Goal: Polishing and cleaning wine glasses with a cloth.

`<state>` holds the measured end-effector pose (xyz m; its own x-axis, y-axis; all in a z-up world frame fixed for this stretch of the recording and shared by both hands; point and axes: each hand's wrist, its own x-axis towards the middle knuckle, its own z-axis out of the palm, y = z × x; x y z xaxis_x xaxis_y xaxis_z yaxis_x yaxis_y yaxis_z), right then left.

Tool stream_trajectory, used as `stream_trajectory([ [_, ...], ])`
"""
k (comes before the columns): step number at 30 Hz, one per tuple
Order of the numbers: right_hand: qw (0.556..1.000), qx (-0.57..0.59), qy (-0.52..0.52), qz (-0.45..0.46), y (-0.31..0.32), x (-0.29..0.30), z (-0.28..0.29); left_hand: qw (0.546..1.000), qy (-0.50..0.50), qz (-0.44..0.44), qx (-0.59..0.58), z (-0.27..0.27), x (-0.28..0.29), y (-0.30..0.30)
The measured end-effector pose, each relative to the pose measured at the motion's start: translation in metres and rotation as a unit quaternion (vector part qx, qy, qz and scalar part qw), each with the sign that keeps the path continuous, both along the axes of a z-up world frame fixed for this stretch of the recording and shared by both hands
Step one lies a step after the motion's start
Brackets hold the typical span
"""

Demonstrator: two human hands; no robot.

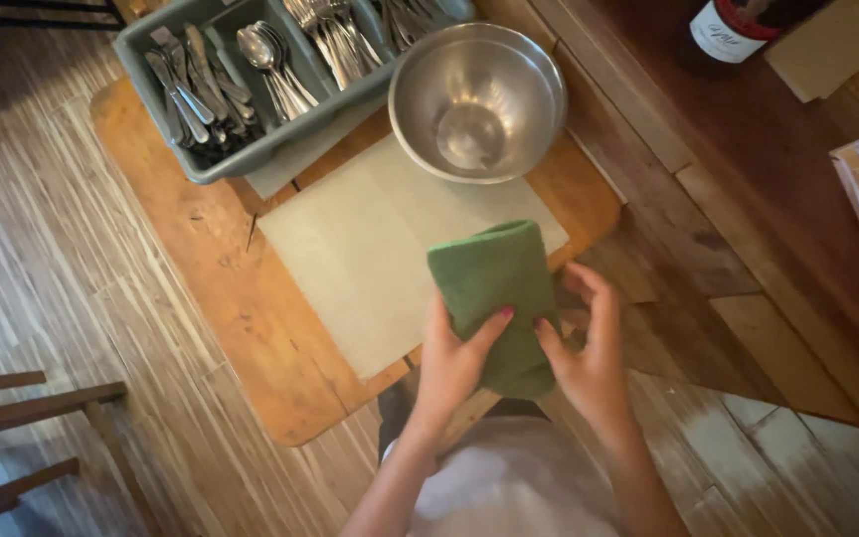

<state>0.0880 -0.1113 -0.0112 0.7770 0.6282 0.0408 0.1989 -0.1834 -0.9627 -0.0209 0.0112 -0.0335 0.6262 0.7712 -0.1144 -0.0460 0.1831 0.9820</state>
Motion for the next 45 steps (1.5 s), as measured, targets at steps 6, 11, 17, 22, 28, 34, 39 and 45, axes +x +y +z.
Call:
stream_trajectory([
  [6, 0.990, -0.083, -0.105, 0.043, 0.019, -0.004, 0.043, 0.996, -0.027, -0.054, -0.068, 0.008, 0.015, -0.003],
  [11, 0.995, -0.041, -0.081, 0.036, 0.025, 0.041, 0.038, 0.987, -0.053, -0.132, -0.080, 0.028, 0.045, -0.016],
  [17, 0.998, -0.044, -0.008, -0.046, 0.015, 0.119, 0.032, 0.979, -0.064, -0.172, -0.089, -0.022, 0.100, -0.025],
  [22, 0.997, -0.016, -0.078, -0.002, 0.016, 0.178, 0.082, 0.985, -0.017, -0.161, 0.065, 0.042, 0.170, 0.003],
  [28, 0.965, -0.043, -0.253, -0.059, 0.012, 0.221, 0.102, 0.994, -0.020, -0.068, 0.081, 0.074, 0.239, 0.019],
  [34, 0.974, -0.071, -0.152, -0.155, 0.027, 0.249, 0.103, 0.974, -0.035, -0.036, 0.220, 0.092, 0.289, 0.026],
  [39, 0.981, -0.014, -0.137, -0.139, 0.028, 0.268, 0.085, 0.967, -0.081, -0.055, 0.233, 0.076, 0.312, 0.028],
  [45, 0.971, -0.025, -0.168, -0.169, 0.043, 0.271, 0.058, 0.960, -0.119, -0.003, 0.254, 0.018, 0.344, 0.019],
])
